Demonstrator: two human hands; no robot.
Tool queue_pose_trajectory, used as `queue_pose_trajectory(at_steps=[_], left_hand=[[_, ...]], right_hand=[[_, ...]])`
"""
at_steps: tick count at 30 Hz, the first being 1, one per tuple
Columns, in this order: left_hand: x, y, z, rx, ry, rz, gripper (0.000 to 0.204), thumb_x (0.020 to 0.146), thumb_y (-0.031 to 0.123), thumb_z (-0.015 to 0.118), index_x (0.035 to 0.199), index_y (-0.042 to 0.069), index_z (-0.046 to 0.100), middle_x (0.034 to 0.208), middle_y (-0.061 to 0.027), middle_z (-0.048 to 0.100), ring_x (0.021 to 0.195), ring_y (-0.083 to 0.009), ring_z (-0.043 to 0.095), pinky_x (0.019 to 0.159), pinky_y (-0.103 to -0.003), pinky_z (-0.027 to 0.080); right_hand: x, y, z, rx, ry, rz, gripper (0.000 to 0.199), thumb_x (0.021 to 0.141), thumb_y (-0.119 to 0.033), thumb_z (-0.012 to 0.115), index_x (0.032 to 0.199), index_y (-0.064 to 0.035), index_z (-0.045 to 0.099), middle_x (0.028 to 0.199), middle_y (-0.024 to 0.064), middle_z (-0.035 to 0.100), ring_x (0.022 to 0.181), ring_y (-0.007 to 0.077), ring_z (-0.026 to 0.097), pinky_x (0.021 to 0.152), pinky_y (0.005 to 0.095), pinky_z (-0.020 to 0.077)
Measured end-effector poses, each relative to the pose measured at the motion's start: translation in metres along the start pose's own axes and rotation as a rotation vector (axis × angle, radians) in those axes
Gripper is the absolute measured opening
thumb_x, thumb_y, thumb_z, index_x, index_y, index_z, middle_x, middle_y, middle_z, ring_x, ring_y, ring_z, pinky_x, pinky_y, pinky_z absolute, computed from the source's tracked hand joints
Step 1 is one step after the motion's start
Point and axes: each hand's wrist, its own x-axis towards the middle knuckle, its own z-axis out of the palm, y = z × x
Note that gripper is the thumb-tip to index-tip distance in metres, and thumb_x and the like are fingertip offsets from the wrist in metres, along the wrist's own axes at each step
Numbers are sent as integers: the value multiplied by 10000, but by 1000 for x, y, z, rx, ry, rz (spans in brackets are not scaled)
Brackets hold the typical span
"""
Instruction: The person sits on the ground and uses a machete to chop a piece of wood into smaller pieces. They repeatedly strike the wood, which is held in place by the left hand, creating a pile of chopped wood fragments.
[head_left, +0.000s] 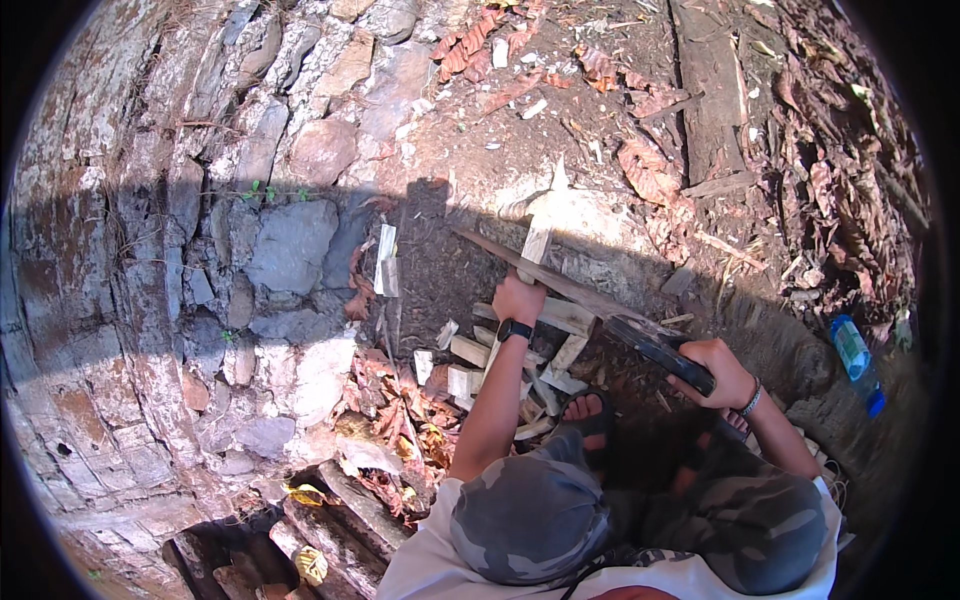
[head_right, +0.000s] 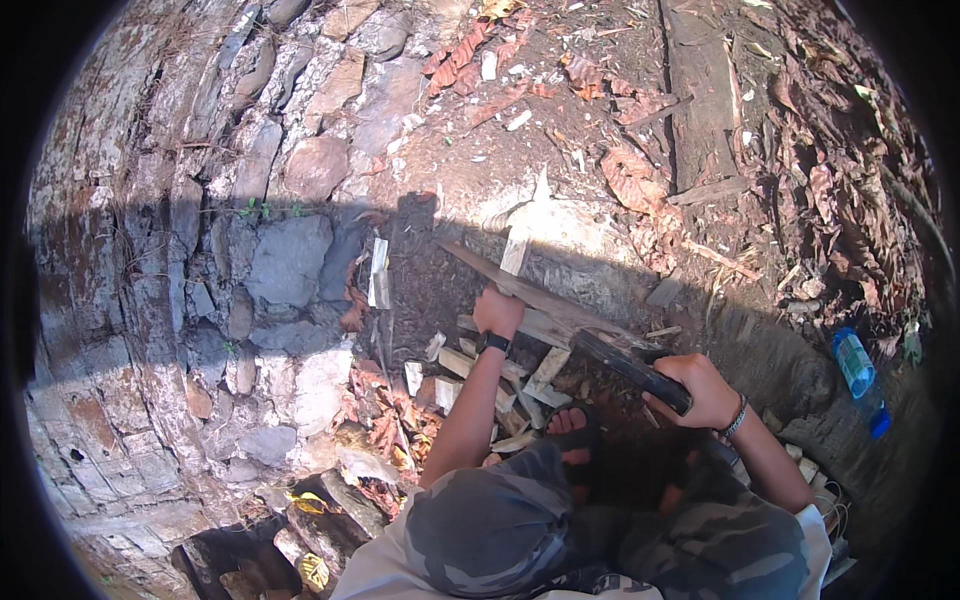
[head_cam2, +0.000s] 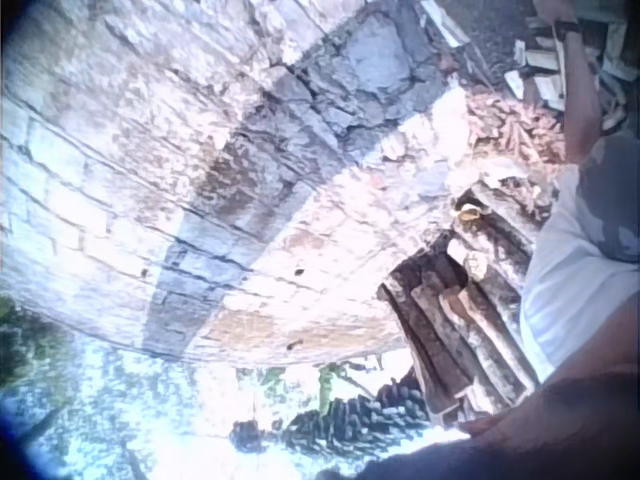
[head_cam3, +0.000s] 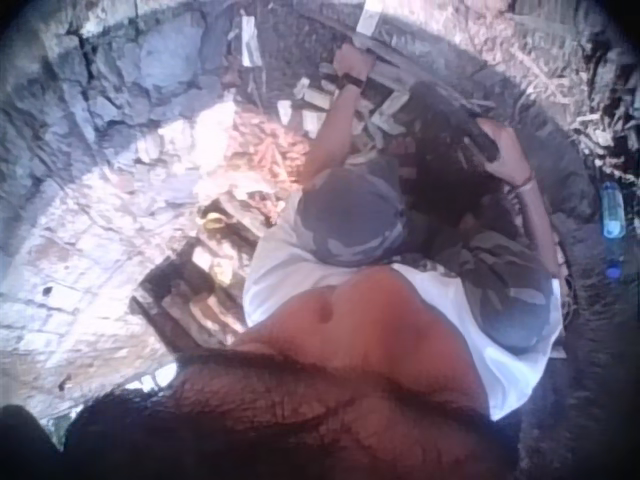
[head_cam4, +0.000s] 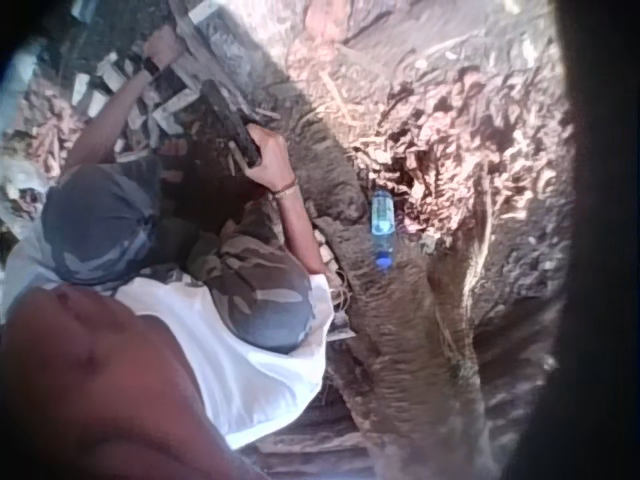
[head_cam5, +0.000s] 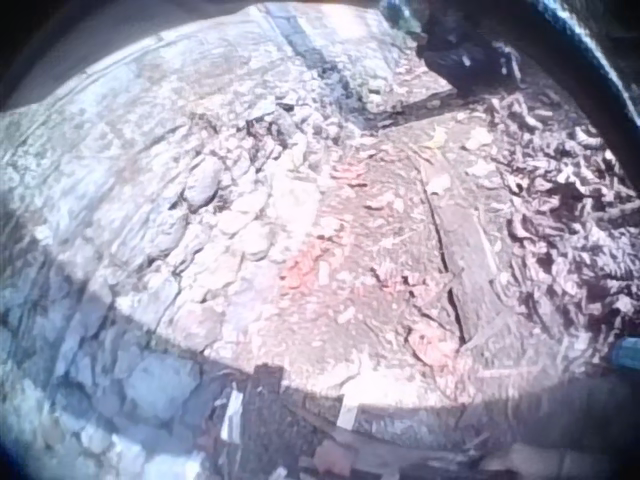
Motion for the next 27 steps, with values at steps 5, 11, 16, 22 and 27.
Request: queue_pose_trajectory(at_steps=[5, 11, 16, 22, 27], left_hand=[[3, 0, -4, -52, -58, -9, 449, 748, 397, 748, 1034, 55, 698, 954, -277, 702, 944, -448, 676, 843, -511, 553], [-2, 9, -17, -72, -59, 2, 381, 756, 315, 736, 1039, 62, 716, 973, -241, 715, 956, -420, 684, 846, -494, 552], [1, -1, -8, -68, -5, 25, 420, 762, 342, 742, 1035, 26, 688, 945, -264, 708, 941, -435, 680, 833, -514, 548], [3, -6, 4, 54, -73, 105, 366, 778, 255, 681, 1019, -20, 668, 956, -289, 698, 940, -457, 673, 836, -521, 546], [2, -4, 1, 3, -94, 31, 439, 757, 334, 743, 1031, -3, 679, 964, -288, 699, 946, -442, 680, 846, -504, 552]], right_hand=[[-29, -21, -1, 15, 32, 30, 208, 764, -146, 732, 704, -66, 550, 625, 130, 534, 588, 367, 572, 537, 413, 448], [-108, -13, -26, -4, 76, 102, 205, 675, -137, 743, 648, -74, 550, 604, 122, 545, 572, 346, 593, 528, 402, 457], [-47, -22, -43, 30, -36, 112, 169, 700, -136, 714, 670, -74, 560, 605, 131, 558, 584, 363, 604, 533, 405, 475], [46, -31, 22, -46, 26, -92, 178, 767, -162, 723, 756, -60, 577, 620, 149, 555, 598, 382, 605, 549, 437, 474], [18, -27, 16, 30, 14, -22, 172, 778, -145, 727, 759, -59, 580, 634, 136, 574, 586, 369, 609, 543, 424, 477]])
